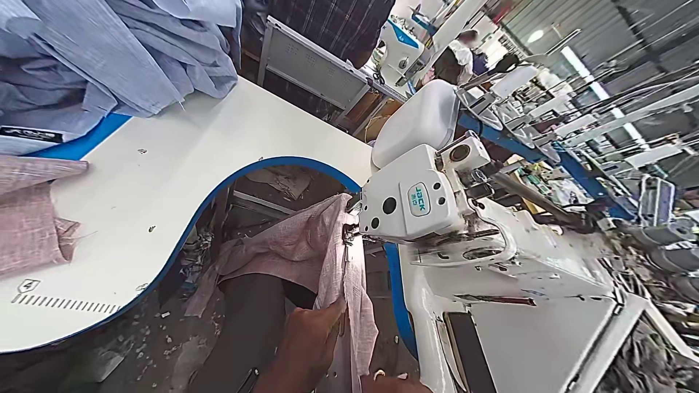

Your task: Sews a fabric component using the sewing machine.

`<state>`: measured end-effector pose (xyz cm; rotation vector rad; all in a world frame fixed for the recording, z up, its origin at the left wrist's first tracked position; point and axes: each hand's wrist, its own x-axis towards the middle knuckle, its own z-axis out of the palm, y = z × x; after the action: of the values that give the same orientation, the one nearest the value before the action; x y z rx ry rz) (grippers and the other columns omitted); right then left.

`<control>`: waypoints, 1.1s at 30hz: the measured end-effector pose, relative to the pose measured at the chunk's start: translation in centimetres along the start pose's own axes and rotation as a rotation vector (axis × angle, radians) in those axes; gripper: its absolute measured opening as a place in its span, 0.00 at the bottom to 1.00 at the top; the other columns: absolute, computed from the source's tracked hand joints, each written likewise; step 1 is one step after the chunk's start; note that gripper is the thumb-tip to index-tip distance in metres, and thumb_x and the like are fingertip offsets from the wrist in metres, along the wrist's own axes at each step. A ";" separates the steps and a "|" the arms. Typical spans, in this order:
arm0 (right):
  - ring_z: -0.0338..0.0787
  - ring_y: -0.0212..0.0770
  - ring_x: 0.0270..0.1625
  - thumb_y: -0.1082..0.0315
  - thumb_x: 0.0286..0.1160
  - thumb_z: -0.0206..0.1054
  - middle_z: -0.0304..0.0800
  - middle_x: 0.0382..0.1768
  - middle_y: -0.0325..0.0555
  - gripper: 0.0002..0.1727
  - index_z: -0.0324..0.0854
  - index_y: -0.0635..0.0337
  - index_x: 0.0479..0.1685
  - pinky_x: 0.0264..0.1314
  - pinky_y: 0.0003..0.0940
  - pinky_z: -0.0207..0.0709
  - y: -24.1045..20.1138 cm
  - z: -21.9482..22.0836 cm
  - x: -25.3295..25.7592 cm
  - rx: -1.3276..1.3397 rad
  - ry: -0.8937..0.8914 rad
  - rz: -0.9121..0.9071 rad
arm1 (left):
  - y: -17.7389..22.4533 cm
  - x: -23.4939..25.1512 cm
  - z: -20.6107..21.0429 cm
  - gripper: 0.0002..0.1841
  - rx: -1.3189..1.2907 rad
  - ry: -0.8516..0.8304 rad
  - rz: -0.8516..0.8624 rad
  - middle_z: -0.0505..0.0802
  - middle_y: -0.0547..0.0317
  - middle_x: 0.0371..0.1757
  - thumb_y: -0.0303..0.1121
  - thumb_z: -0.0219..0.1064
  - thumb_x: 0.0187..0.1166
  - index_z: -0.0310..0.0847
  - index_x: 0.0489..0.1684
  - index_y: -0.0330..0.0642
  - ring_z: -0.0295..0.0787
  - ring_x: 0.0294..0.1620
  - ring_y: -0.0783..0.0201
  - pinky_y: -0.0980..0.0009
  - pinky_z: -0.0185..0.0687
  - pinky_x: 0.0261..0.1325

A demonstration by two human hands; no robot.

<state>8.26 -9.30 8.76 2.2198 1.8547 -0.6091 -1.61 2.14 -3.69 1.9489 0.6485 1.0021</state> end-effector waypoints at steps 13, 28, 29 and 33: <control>0.91 0.59 0.28 0.69 0.71 0.70 0.86 0.22 0.58 0.10 0.86 0.70 0.31 0.33 0.56 0.82 1.1 -0.3 1.5 0.148 0.200 -0.188 | 1.4 -1.1 0.2 0.17 0.077 -0.022 -0.080 0.87 0.52 0.15 0.25 0.59 0.74 0.91 0.54 0.32 0.86 0.13 0.52 0.53 0.79 0.16; 0.82 0.30 0.35 0.68 0.69 0.71 0.82 0.26 0.44 0.05 0.92 0.55 0.31 0.43 0.11 0.74 -0.4 4.6 3.1 0.134 0.986 -0.174 | 0.7 -0.4 1.3 0.15 -0.028 0.111 -0.092 0.88 0.57 0.17 0.30 0.55 0.80 0.92 0.38 0.37 0.86 0.16 0.62 0.64 0.78 0.20; 0.82 0.31 0.37 0.66 0.69 0.72 0.81 0.27 0.43 0.05 0.92 0.52 0.30 0.45 0.13 0.73 -0.3 5.0 3.8 0.063 1.032 -0.165 | 0.7 -0.2 1.2 0.14 -0.034 0.093 -0.101 0.86 0.58 0.16 0.30 0.56 0.78 0.90 0.34 0.38 0.86 0.16 0.62 0.64 0.77 0.19; 0.88 0.31 0.47 0.66 0.72 0.70 0.89 0.36 0.44 0.07 0.88 0.51 0.28 0.56 0.13 0.77 1.0 6.5 6.6 0.018 1.162 -0.182 | 0.8 -0.4 1.3 0.11 -0.050 0.137 -0.071 0.83 0.58 0.16 0.28 0.59 0.71 0.82 0.18 0.39 0.83 0.20 0.65 0.71 0.76 0.26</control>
<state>8.91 -6.18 0.07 2.6546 2.4654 0.8796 -0.71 0.90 -3.64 1.8131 0.7568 1.1040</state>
